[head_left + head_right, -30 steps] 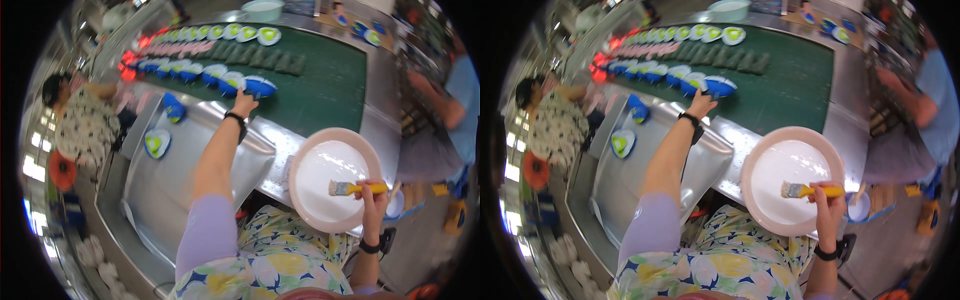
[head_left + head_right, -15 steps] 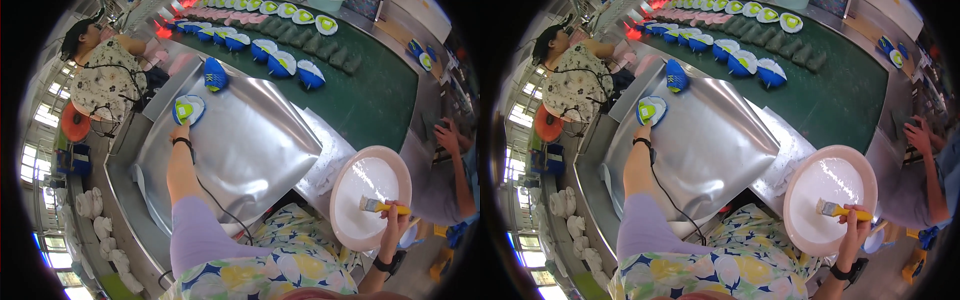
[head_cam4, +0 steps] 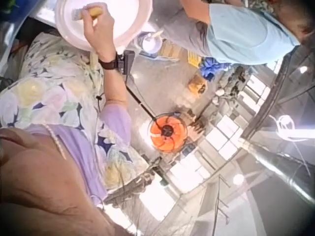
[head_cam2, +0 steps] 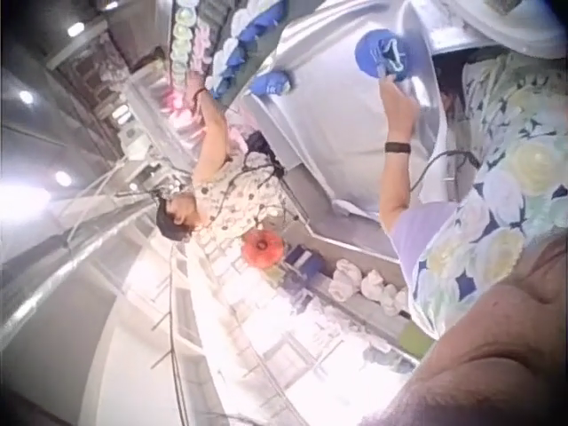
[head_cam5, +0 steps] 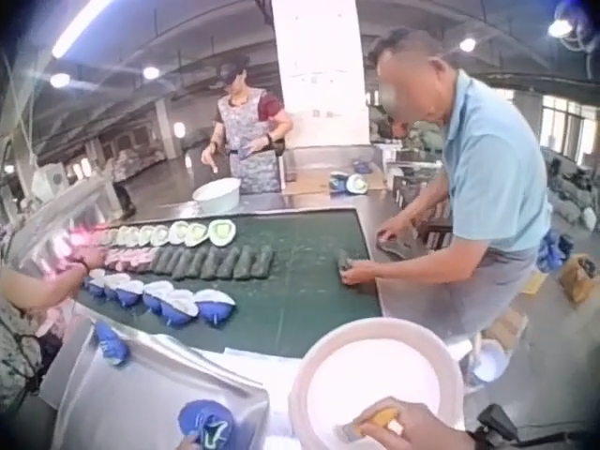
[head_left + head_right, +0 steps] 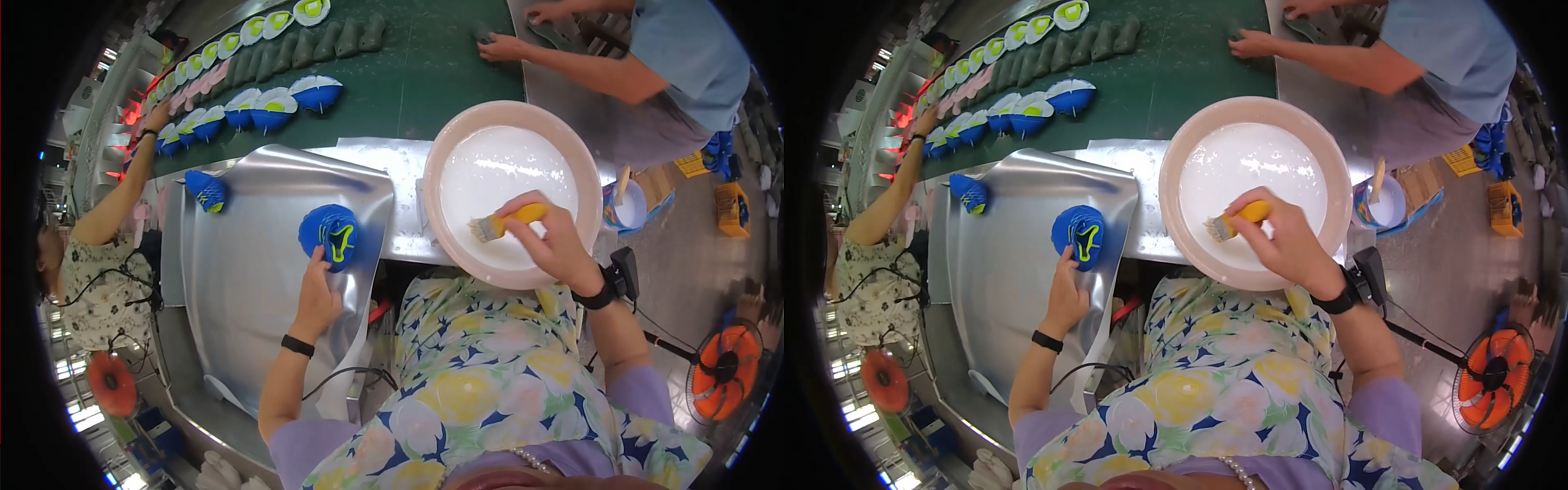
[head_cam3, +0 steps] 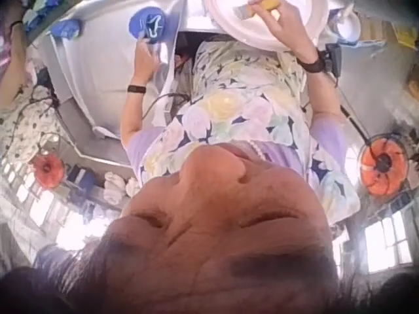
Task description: The recorder applies white adhesive to blue and green shoe uppers using a brush and then places them on an assembly line.
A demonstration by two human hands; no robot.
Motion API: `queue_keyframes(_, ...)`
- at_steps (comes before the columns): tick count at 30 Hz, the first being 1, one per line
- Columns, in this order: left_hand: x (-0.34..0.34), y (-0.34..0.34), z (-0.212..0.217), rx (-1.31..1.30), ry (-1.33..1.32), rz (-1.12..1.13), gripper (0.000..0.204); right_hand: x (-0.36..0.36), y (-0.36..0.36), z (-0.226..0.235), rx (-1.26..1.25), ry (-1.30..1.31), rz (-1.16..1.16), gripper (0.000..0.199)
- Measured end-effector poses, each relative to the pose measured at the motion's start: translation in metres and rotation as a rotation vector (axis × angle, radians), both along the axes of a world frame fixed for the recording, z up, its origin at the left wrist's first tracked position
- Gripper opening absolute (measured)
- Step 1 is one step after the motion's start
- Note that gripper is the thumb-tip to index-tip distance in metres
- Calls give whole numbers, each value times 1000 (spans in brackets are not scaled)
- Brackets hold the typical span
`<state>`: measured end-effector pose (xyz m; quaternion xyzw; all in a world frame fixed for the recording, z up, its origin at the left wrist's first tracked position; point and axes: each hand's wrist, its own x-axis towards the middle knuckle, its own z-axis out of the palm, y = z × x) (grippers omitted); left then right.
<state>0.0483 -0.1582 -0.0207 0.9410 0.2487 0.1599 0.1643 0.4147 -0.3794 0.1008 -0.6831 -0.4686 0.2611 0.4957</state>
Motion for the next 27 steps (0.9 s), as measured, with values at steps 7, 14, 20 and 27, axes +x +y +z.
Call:
queue_keyframes(7,70,28,20,-67,51,113,49,6,-18,1,12,-254,126,12)
queue_keyframes(14,80,77,34,23,249,113,51,44,-40,6,110,-404,-136,10)
queue_keyframes(20,137,52,112,-1405,-525,271,44,70,-56,10,150,-204,-155,10)
queue_keyframes(27,119,42,112,-316,-202,-7,51,54,-58,-2,146,-141,-151,10)
